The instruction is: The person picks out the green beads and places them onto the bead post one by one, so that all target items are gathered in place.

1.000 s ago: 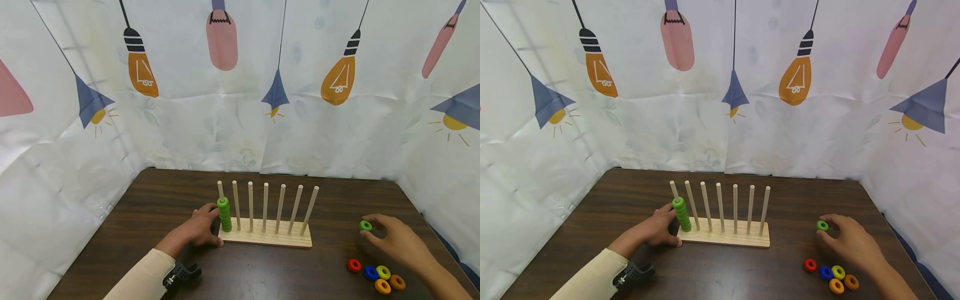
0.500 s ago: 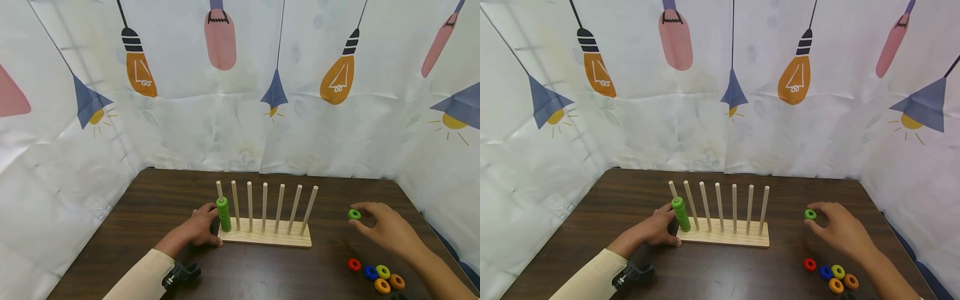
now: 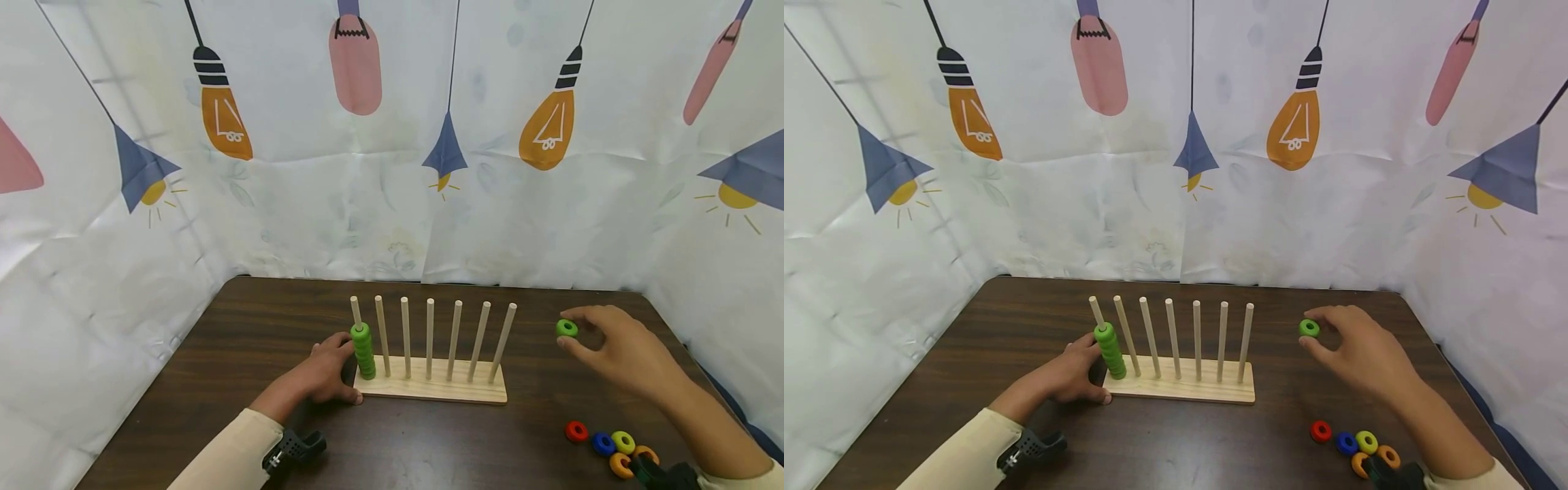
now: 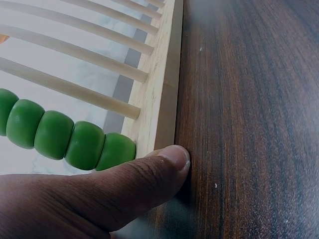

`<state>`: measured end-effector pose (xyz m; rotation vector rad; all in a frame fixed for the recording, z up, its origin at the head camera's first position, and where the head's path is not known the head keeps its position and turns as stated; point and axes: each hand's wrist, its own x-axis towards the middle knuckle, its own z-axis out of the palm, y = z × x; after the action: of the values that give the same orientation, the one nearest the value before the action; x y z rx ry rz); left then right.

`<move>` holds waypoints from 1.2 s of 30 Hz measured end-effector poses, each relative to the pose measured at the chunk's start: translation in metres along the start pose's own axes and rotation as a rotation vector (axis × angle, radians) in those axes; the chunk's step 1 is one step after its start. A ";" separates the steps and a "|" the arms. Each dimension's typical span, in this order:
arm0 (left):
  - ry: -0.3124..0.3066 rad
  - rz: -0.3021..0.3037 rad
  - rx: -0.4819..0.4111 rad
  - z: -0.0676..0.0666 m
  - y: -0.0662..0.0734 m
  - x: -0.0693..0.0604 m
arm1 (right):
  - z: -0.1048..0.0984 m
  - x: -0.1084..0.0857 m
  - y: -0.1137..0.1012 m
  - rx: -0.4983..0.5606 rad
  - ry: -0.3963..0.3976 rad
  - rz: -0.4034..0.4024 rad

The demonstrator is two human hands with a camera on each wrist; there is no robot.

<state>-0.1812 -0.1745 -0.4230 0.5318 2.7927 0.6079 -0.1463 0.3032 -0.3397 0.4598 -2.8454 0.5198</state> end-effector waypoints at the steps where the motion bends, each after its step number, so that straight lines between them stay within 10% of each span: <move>1: 0.000 0.000 0.001 0.000 0.000 0.000 | -0.002 0.002 -0.002 0.000 -0.003 -0.005; 36: 0.006 0.007 -0.002 0.002 -0.003 0.002 | -0.033 0.037 -0.056 0.008 0.073 -0.200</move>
<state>-0.1834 -0.1755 -0.4267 0.5401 2.7965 0.6140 -0.1570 0.2561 -0.2827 0.7025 -2.6905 0.4996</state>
